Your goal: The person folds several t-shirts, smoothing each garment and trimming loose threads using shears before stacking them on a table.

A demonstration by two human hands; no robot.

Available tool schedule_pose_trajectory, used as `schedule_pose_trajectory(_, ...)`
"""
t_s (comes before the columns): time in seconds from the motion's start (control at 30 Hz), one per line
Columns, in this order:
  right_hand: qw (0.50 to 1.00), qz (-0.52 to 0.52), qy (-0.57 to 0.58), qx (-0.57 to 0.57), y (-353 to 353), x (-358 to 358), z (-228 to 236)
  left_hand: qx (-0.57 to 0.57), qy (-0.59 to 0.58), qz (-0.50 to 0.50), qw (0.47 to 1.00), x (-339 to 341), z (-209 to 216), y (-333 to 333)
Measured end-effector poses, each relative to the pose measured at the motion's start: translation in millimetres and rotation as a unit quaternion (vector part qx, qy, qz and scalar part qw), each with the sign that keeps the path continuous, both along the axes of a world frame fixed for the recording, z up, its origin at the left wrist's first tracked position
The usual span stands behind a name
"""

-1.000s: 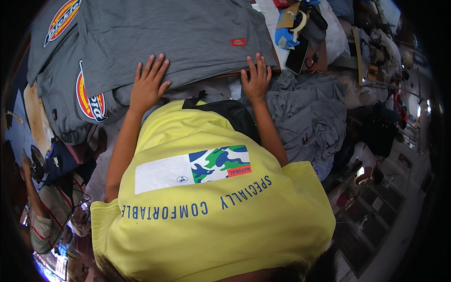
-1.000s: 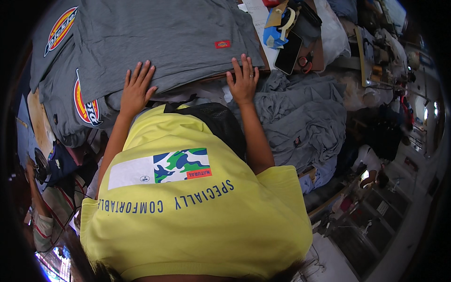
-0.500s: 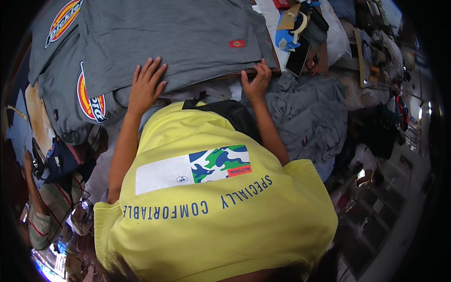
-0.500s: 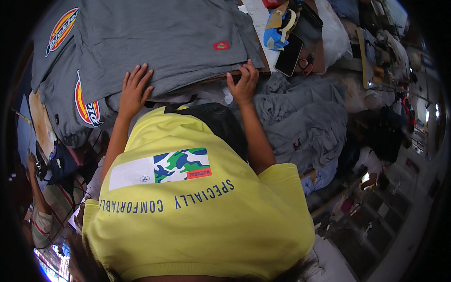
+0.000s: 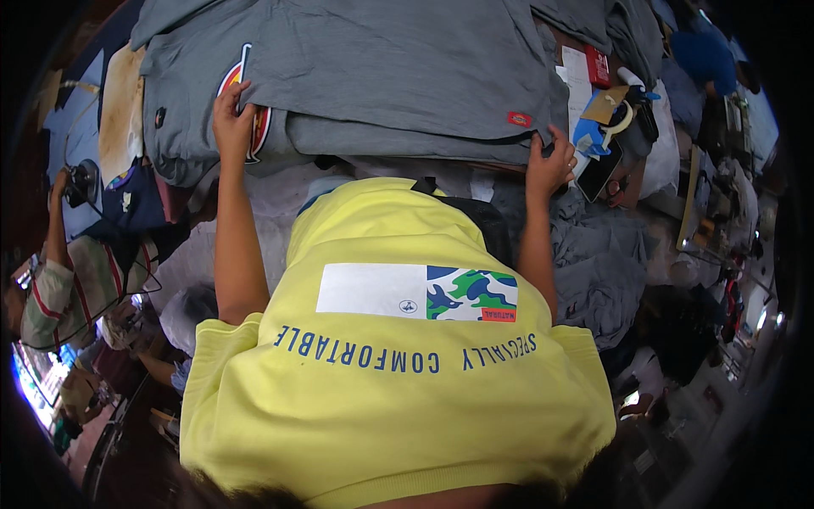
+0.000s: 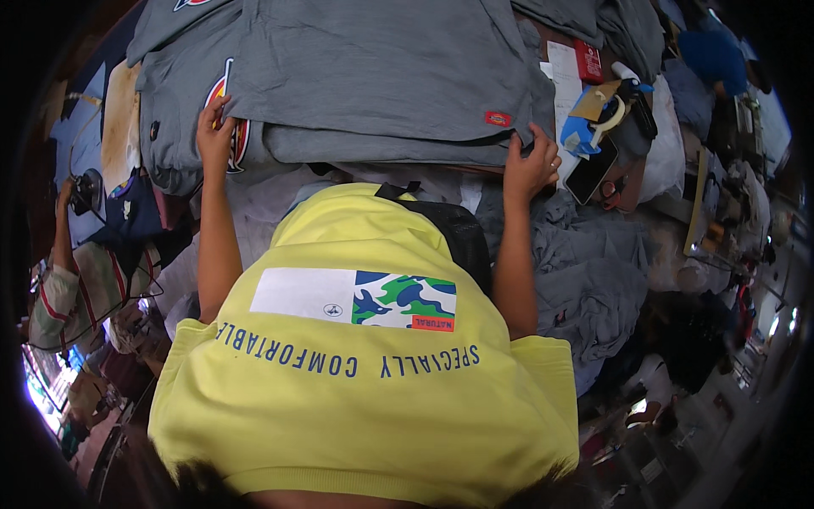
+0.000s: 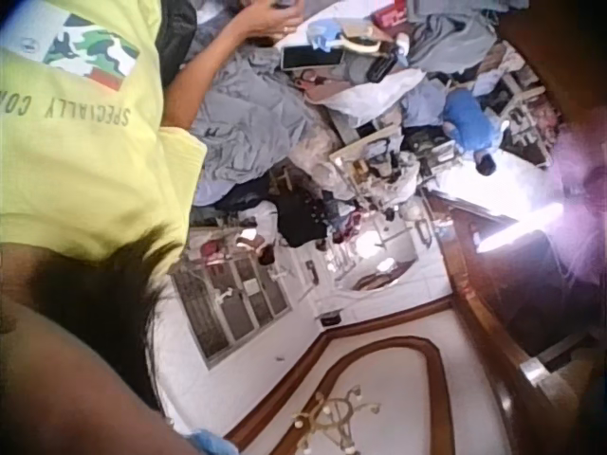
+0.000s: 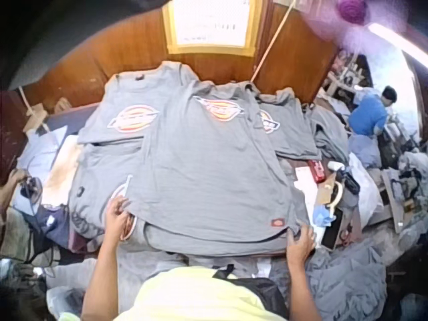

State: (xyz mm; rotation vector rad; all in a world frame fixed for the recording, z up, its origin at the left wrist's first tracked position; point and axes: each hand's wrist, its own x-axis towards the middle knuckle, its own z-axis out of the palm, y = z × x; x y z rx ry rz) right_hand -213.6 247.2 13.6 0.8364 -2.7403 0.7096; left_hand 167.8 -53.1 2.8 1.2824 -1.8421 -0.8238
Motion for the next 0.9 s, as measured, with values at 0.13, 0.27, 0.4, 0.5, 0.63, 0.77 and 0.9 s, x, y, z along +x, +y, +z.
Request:
schedule_pose_trajectory(0.13, 0.998, 0.061, 0.032, 0.011, -4.4, -23.4, 6.9, -0.060, -0.059, -0.084, 0.993, 17.2, 2.6, -21.8)
schedule_pose_trajectory(0.27, 0.981, 0.094, -0.110, -0.128, -11.0, -81.0, -1.7, 0.144, 0.144, -0.150, 0.967, 35.8, -2.4, -72.3)
schedule_pose_trajectory(0.4, 0.902, 0.010, -0.374, -0.217, -47.7, -107.3, 0.1, 0.255, 0.049, -0.130, 0.957, 16.0, 27.0, -100.2)
schedule_pose_trajectory(0.5, 0.888, -0.031, -0.396, -0.230, -64.6, -112.8, -19.6, 0.279, -0.048, -0.127, 0.951, 6.0, 6.6, -120.8)
schedule_pose_trajectory(0.63, 0.913, -0.047, -0.345, -0.213, -65.1, -120.2, -34.6, 0.246, -0.104, -0.108, 0.958, -3.9, -2.0, -124.0)
schedule_pose_trajectory(0.77, 0.925, -0.036, -0.311, -0.214, -65.2, -120.7, -41.0, 0.238, -0.108, -0.070, 0.963, -7.2, 1.1, -114.8)
schedule_pose_trajectory(0.9, 0.937, -0.046, -0.284, -0.195, -65.3, -120.5, -44.7, 0.226, -0.111, -0.052, 0.966, -7.1, -2.1, -111.9)
